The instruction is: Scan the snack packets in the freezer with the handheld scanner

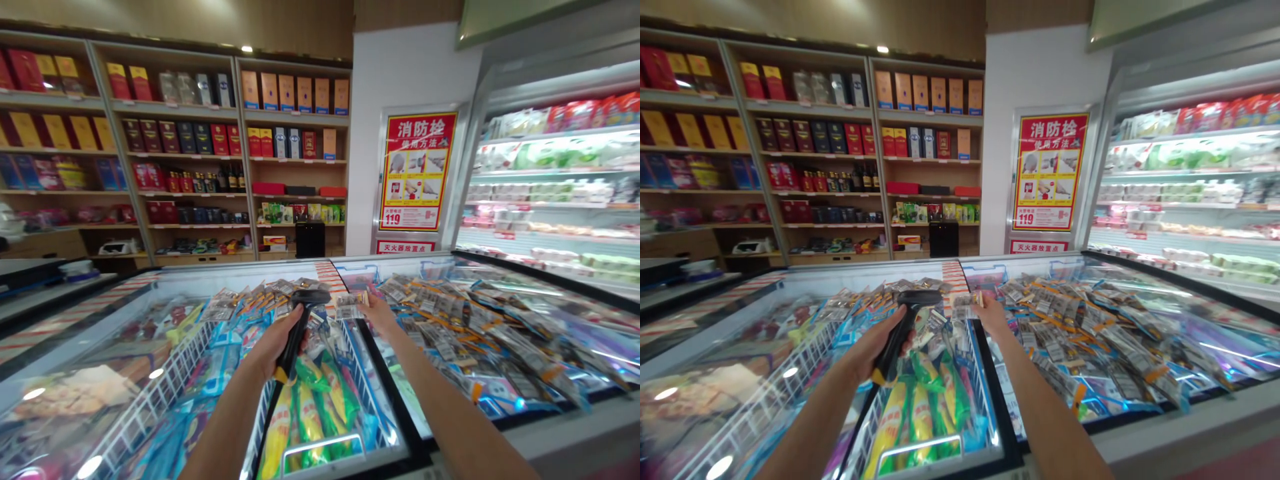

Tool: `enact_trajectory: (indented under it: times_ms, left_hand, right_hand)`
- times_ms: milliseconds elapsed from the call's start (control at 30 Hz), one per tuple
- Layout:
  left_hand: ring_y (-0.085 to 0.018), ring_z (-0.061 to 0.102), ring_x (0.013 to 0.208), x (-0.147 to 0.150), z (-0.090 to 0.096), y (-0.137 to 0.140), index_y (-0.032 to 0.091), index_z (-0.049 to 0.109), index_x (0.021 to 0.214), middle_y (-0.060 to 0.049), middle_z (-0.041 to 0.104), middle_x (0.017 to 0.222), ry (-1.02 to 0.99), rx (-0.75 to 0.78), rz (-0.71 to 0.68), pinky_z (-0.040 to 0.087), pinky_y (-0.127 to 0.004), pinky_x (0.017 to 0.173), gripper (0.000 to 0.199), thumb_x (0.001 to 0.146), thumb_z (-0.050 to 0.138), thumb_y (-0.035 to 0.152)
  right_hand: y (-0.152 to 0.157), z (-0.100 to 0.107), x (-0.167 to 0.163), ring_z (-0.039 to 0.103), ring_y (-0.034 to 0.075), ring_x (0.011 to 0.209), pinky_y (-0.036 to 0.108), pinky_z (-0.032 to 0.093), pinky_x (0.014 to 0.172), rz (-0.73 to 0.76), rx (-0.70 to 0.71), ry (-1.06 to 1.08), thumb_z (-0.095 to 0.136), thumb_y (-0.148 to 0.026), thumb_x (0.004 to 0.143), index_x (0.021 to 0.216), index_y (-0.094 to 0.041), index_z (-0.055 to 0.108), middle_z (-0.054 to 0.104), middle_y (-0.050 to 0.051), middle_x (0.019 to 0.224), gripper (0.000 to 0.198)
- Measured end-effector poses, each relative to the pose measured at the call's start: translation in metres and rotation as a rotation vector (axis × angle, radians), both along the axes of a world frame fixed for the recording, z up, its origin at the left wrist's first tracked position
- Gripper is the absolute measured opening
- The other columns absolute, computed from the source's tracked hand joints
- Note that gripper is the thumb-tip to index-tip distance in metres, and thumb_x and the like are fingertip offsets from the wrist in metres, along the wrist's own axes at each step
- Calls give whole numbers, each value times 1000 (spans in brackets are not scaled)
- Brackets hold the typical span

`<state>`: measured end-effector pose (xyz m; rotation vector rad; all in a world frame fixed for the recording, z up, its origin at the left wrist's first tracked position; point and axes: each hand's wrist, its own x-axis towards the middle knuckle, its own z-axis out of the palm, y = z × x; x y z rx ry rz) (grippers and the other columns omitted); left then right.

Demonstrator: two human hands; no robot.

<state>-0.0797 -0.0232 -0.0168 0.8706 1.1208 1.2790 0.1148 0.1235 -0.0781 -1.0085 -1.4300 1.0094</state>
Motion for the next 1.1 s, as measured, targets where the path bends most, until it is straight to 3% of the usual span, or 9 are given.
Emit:
enact_trajectory:
  times_ms: [167,367,500,733,1100]
  left_hand:
    - [-8,50,41,-1,-2,0,15,52,77,0,57,52,-2,-7,-10,37,-17,39,34,71,54,48]
    - [-8,50,41,1,-2,0,15,50,74,0,56,52,24,-2,-22,37,-17,39,33,73,53,48]
    - [-8,49,40,3,0,-1,14,52,76,-1,56,53,-6,-10,-28,37,-17,38,31,76,50,45]
    - [-8,49,39,6,2,-3,14,53,79,0,56,52,-133,-7,-90,39,-18,38,31,78,47,45]
    - [-8,50,40,8,1,-3,13,52,73,-1,56,52,-141,2,-110,39,-18,37,31,78,48,44]
  right_hand:
    - [0,1,3,54,15,54,27,43,54,47,-200,158,57,-27,55,76,-17,60,59,-2,57,24]
    - [2,1,2,57,14,58,29,48,61,94,-323,488,55,-17,52,66,-19,49,58,-3,58,15]
    - [3,-2,-6,59,15,62,31,49,63,148,-329,598,51,-9,46,73,-20,50,61,-4,62,29]
    - [11,-18,-15,56,14,58,25,44,55,97,-219,545,49,-10,44,70,-19,54,57,-5,55,29]
    - [14,-23,-15,54,12,54,23,42,53,115,-205,533,52,-13,43,74,-19,54,57,-6,57,31]
